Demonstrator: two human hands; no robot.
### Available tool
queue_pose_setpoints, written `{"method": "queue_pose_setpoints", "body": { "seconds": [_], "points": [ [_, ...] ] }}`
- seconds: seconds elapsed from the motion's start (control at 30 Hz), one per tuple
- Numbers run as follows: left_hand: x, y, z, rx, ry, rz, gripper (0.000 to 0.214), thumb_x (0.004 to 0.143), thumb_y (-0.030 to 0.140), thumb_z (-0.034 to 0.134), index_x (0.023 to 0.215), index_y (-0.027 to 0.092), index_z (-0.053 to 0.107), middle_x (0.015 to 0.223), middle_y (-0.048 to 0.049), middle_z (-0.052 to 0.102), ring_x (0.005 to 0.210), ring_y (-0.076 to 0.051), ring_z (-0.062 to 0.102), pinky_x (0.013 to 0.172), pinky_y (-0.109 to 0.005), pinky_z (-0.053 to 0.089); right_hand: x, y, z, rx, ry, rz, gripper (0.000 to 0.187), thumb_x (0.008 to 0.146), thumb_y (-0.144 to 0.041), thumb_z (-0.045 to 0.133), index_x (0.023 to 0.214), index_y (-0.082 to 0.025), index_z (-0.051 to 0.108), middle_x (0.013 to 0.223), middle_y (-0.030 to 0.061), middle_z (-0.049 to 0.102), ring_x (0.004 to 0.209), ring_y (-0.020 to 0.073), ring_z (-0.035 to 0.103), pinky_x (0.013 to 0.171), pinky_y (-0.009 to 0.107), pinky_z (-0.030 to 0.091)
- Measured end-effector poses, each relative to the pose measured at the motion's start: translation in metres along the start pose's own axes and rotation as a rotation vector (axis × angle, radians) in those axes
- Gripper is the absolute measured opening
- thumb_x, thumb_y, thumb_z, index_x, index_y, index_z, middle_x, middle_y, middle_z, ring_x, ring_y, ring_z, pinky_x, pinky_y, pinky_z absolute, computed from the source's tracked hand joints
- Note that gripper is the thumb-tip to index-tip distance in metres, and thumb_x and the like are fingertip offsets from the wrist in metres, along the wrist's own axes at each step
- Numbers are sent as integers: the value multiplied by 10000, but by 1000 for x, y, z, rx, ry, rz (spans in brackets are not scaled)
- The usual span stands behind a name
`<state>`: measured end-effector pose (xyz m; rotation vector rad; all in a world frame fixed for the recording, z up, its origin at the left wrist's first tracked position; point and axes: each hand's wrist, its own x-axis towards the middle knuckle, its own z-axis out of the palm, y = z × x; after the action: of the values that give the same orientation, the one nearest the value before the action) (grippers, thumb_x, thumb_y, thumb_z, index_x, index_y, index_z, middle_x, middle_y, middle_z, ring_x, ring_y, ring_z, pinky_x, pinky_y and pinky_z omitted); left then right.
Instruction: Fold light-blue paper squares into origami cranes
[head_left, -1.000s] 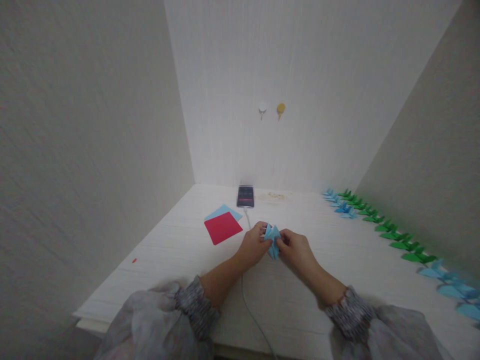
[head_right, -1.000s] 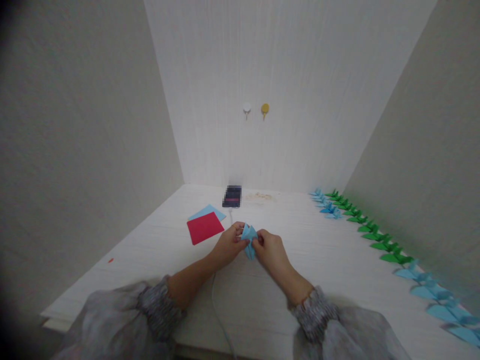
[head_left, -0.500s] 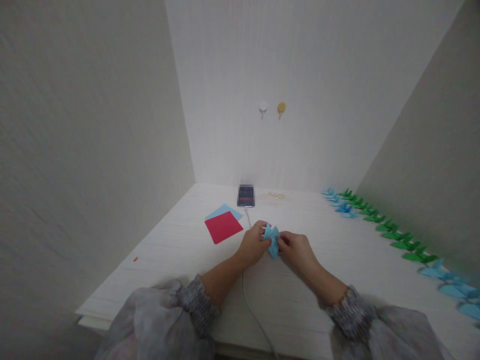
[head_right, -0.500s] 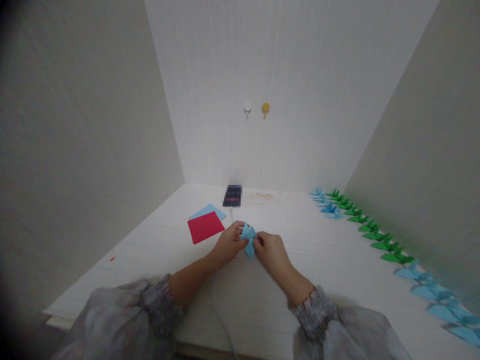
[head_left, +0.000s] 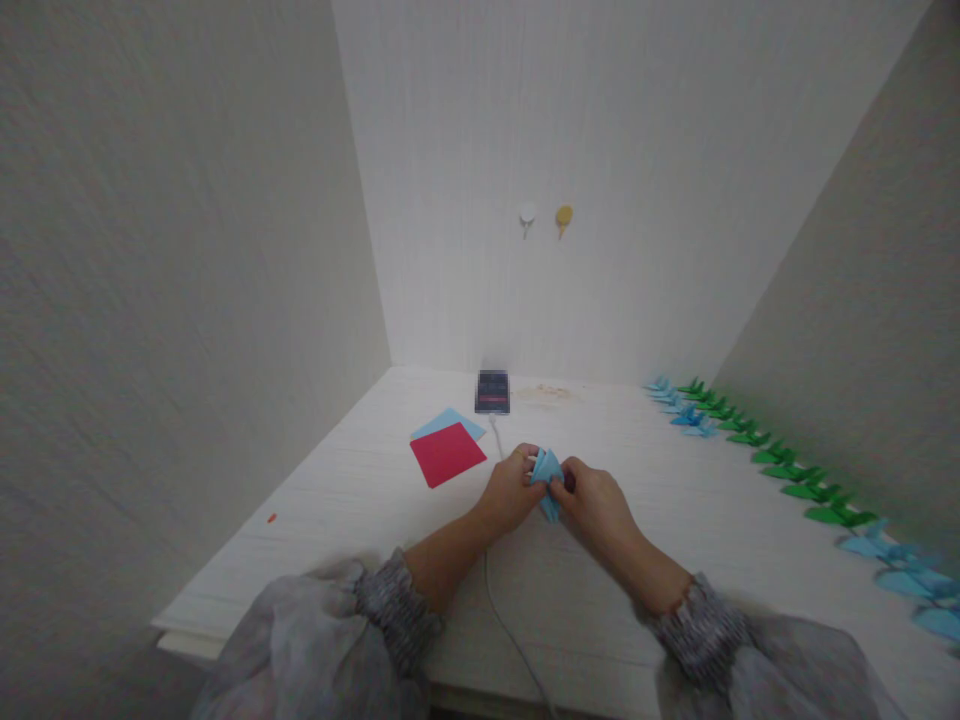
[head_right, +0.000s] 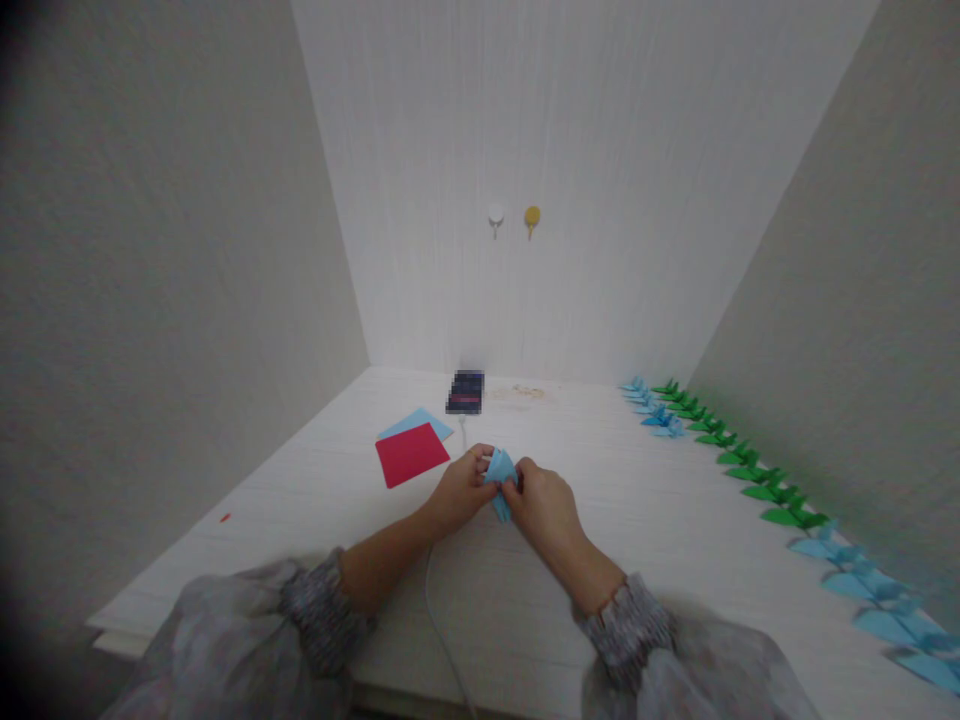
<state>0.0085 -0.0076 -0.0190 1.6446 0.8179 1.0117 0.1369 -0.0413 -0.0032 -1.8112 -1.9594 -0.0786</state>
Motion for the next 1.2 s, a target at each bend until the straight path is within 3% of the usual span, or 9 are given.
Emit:
{"method": "queue_pose_setpoints", "body": {
  "seconds": [0.27, 0.6, 0.87, 1.1, 1.2],
  "points": [
    [2, -2, 2, -165, 37, -31, 284, 627, 148, 534, 892, 162, 434, 745, -20, 569, 648, -105, 542, 598, -229, 433, -1, -2, -5, 33, 46, -96, 177, 743, -287, 417, 720, -171, 549, 599, 25, 586, 529, 135, 531, 474, 215, 297],
    [1, 9, -3, -398, 91, -99, 229, 688, 302, 489, 845, 137, 468, 767, -31, 532, 686, -107, 531, 659, -270, 445, -4, -3, -5, 74, 69, -346, 350, 791, -264, 353, 1121, -182, 438, 798, 59, 559, 561, 106, 517, 528, 211, 399],
    [2, 12, -5, -522, 137, -180, 272, 689, 353, 476, 840, 128, 494, 759, -47, 543, 674, -120, 534, 631, -268, 450, -5, -2, -7, 82, 47, -405, 390, 783, -234, 358, 1172, -219, 378, 891, 74, 536, 575, 106, 511, 533, 224, 414],
    [0, 18, -5, -475, 154, -196, 415, 686, 478, 429, 842, 107, 526, 726, -55, 552, 641, -119, 530, 620, -274, 448, -4, 1, -3, 118, 58, -432, 392, 775, -219, 367, 1167, -212, 387, 881, 76, 534, 621, 119, 521, 556, 238, 429],
    [0, 20, -5, -426, 136, -192, 391, 652, 461, 491, 828, 114, 529, 719, -40, 551, 640, -108, 525, 647, -275, 442, -4, 1, -3, 137, 49, -441, 381, 773, -211, 367, 1153, -211, 406, 877, 74, 532, 641, 126, 526, 561, 243, 434]
  ]
}}
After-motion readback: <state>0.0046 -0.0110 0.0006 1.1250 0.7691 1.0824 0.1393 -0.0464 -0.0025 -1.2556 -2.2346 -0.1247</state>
